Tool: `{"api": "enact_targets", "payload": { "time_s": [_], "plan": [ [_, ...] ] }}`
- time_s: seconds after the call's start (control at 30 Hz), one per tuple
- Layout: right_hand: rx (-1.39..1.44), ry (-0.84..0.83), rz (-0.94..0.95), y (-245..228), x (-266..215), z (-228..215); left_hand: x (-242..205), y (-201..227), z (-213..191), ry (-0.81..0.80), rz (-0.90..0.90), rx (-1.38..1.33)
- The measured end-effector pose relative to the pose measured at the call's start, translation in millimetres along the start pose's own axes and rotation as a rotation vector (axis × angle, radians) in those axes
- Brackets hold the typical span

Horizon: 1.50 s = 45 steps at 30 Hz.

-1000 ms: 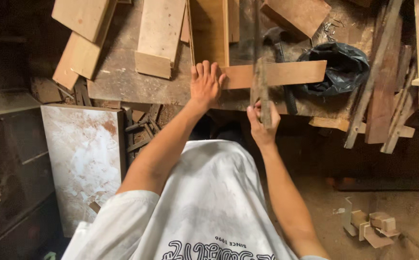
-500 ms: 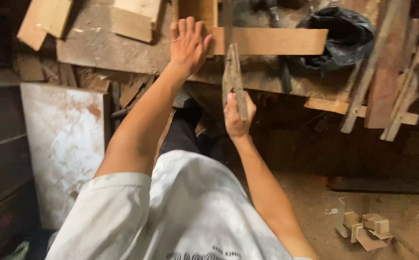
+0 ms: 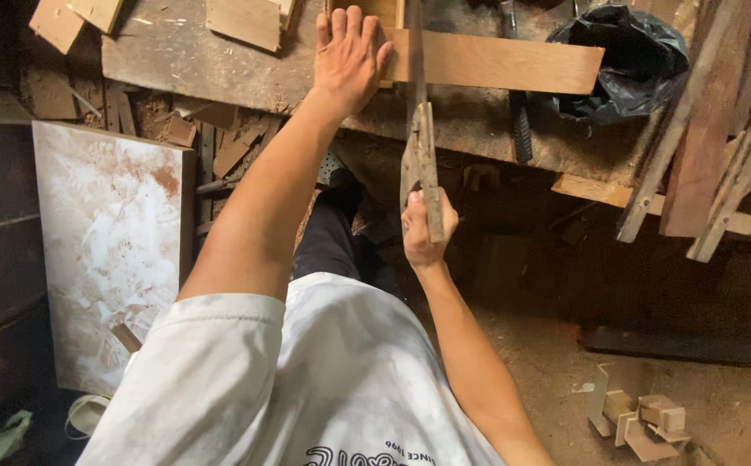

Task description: The person assembles a small wooden box by cutting planks with a hand saw, aligning them, and nailing them together with a hammer. The person repeatedly measures, cuts, and fastens pieces to form the box structure.

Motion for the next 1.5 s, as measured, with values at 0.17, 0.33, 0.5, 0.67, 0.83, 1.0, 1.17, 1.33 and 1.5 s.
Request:
{"api": "enact_targets", "payload": {
  "time_s": [0.17, 0.33, 0.5, 0.67, 0.83, 1.0, 1.17, 1.33, 1.5],
  "plan": [
    [0.009, -0.006, -0.002, -2.6, -8.1, 0.9, 7.8, -0.7, 6.9, -0.056, -0.021, 0.043],
    [-0.11, -0.011, -0.032, -0.6, -9.2, 5.0, 3.3, 0.2, 5.3, 0.031, -0.022, 0.071],
    [-0.14, -0.026, -0.061, 7.4, -9.9, 3.8, 7.9, 1.0, 14.3, -0.046, -0.024, -0.014],
    [-0.006, -0.02, -0.019, 20.1, -19.6, 3.8, 8.1, -1.1, 8.7, 0.022, -0.022, 0.012],
    [-0.025, -0.031, -0.042, 20.4, -10.9, 4.2, 2.9, -1.2, 8.6, -0.038, -0.01, -0.07],
    [0.001, -0.02, -0.048, 21.7, 9.1, 6.9, 9.2, -3.6, 15.6, -0.046, -0.035, -0.022],
    [-0.083, -0.032, -0.05, 16.2, -3.5, 7.9, 14.1, -3.4, 20.1, 0.06, -0.045, 0.097],
    [-0.012, -0.026, -0.029, 12.8, -19.7, 11.6, 10.4, -1.6, 23.4, -0.057, -0.027, 0.013],
    [0.086, 0.021, 0.031, 4.7, -5.9, 11.7, 5.9, 0.9, 4.7, 0.058, -0.018, 0.041]
  ]
}}
Point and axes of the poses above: each hand's wrist, its own x-axis towards the middle knuckle, its own z-axis out of the palm, y = z × x, the point moved 7 cm from there along x, towards the middle knuckle, and after that the axes turned 15 degrees about -y, right-handed, at the moved point
